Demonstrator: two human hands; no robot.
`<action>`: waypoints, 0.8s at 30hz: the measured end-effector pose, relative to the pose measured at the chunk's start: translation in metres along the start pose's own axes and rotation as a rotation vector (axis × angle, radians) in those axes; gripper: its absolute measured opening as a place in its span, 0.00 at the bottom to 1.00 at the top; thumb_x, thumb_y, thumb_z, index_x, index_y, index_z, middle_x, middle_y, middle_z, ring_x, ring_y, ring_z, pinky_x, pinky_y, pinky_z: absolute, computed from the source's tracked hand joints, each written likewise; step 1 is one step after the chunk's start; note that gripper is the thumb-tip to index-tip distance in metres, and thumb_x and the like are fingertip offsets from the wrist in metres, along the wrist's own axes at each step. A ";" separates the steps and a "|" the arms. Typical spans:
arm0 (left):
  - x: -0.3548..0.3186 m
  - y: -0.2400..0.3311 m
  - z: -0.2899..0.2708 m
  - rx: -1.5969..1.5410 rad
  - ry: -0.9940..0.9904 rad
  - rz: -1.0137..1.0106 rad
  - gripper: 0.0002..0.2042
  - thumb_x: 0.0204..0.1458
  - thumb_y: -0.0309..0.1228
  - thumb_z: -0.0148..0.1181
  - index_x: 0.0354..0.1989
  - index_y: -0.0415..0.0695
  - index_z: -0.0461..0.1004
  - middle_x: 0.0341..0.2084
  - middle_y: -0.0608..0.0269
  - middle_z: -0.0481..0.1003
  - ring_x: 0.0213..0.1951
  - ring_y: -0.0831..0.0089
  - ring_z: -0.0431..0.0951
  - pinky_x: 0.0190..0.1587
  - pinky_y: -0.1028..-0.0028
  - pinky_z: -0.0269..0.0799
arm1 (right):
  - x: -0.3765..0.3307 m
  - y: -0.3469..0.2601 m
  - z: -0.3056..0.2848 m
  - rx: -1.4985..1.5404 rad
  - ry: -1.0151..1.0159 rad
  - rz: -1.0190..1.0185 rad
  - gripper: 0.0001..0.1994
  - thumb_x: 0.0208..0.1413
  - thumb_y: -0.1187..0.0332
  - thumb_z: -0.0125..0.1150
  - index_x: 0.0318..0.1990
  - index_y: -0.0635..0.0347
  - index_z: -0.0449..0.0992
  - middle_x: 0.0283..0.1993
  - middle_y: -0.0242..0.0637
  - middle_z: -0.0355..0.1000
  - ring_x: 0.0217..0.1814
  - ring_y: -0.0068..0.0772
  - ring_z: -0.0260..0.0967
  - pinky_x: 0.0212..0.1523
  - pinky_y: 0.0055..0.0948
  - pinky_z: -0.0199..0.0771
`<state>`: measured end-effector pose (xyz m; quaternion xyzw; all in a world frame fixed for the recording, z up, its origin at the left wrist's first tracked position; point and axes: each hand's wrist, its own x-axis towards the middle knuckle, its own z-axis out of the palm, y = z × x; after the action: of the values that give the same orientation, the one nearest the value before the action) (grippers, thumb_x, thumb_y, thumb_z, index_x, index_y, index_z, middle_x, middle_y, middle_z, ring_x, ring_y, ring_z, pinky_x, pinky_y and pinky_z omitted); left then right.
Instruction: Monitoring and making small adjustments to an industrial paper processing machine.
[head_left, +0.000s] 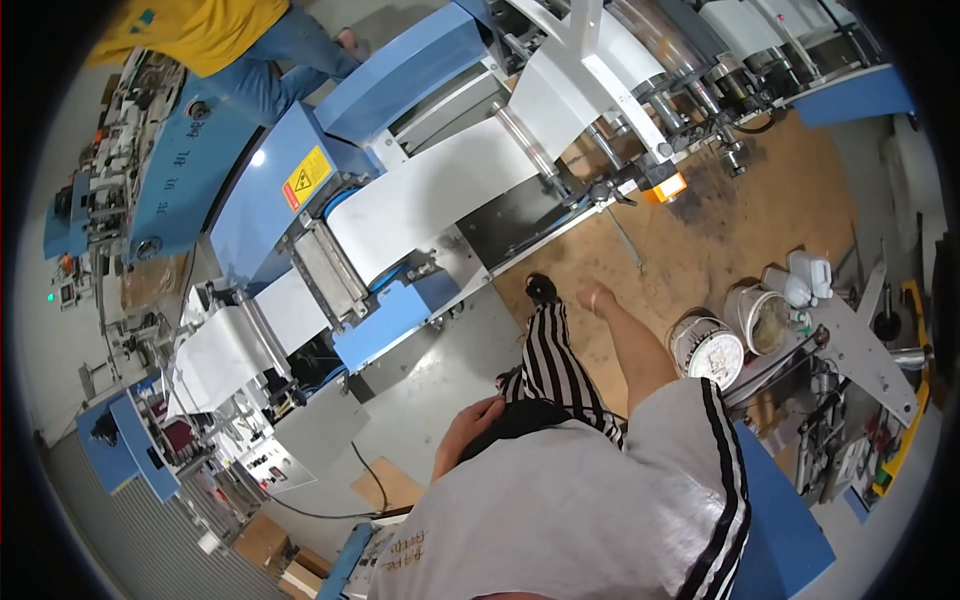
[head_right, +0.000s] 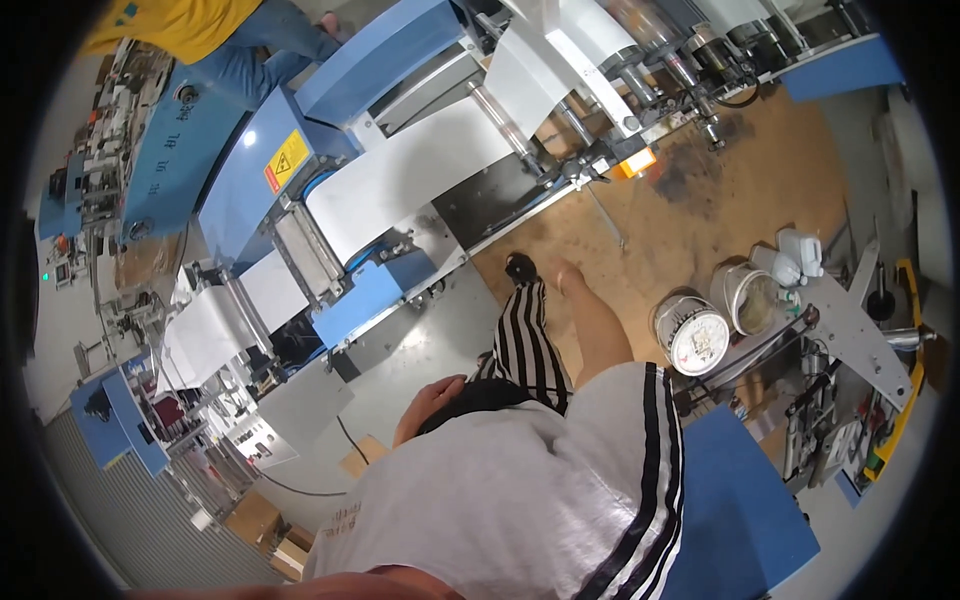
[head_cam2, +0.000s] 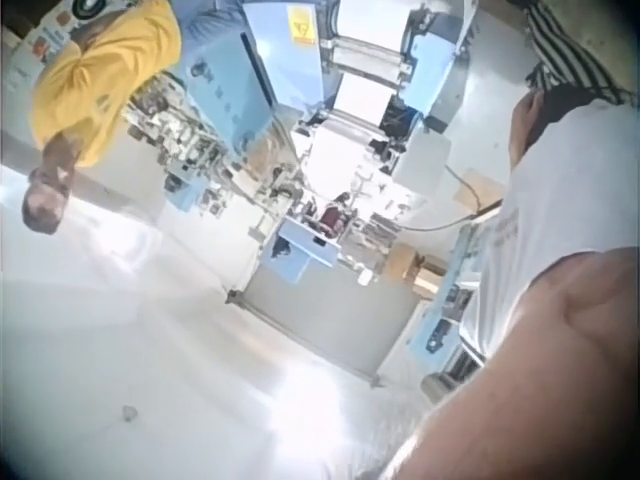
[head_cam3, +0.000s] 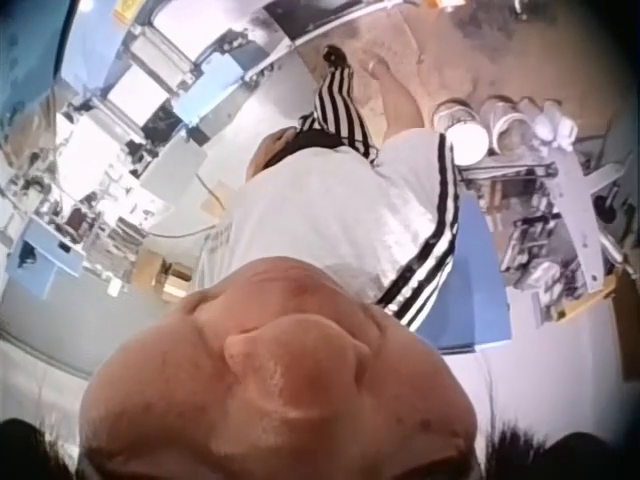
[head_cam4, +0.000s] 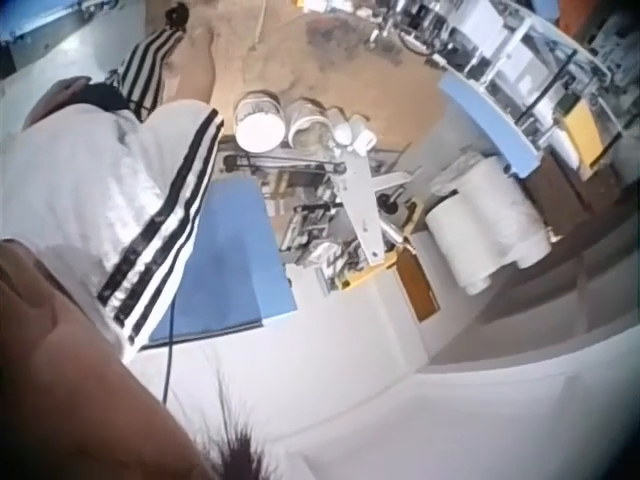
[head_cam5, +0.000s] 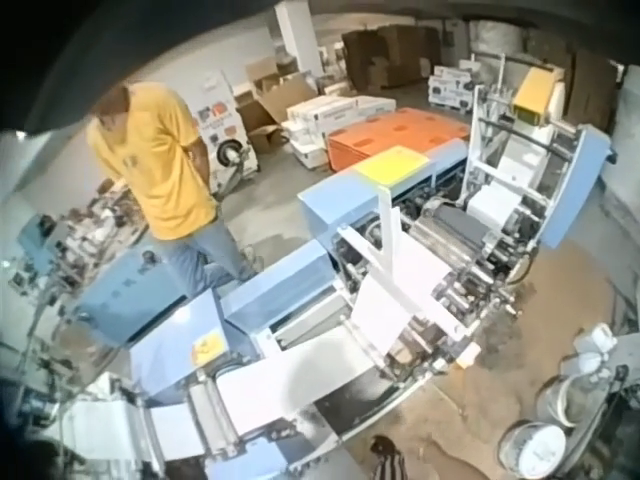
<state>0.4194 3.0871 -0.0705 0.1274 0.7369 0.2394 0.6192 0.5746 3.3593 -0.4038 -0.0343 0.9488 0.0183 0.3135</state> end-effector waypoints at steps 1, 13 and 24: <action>-0.005 0.001 0.000 0.022 0.018 0.050 0.17 0.48 0.42 0.45 0.41 0.45 0.67 0.32 0.56 0.71 0.37 0.67 0.70 0.40 0.75 0.62 | -0.011 -0.027 0.068 0.374 -0.024 0.193 0.10 0.45 0.70 0.46 0.34 0.57 0.72 0.38 0.37 0.67 0.40 0.32 0.62 0.43 0.30 0.59; -0.072 -0.088 0.000 -0.039 0.119 0.140 0.17 0.49 0.42 0.43 0.41 0.45 0.67 0.31 0.57 0.71 0.36 0.71 0.69 0.40 0.75 0.61 | -0.066 -0.146 0.031 1.578 -0.210 0.487 0.16 0.42 0.76 0.45 0.43 0.59 0.65 0.27 0.41 0.67 0.23 0.32 0.64 0.18 0.27 0.62; -0.123 -0.161 0.001 -0.231 0.161 0.188 0.20 0.49 0.45 0.42 0.42 0.41 0.67 0.30 0.63 0.71 0.34 0.77 0.66 0.39 0.78 0.60 | -0.058 -0.200 -0.093 1.874 -0.046 0.639 0.16 0.42 0.75 0.43 0.42 0.54 0.64 0.26 0.33 0.65 0.22 0.24 0.60 0.16 0.21 0.57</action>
<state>0.4627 2.8908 -0.0478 0.1043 0.7365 0.3887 0.5436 0.5816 3.1575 -0.2974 0.4854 0.5381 -0.6555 0.2126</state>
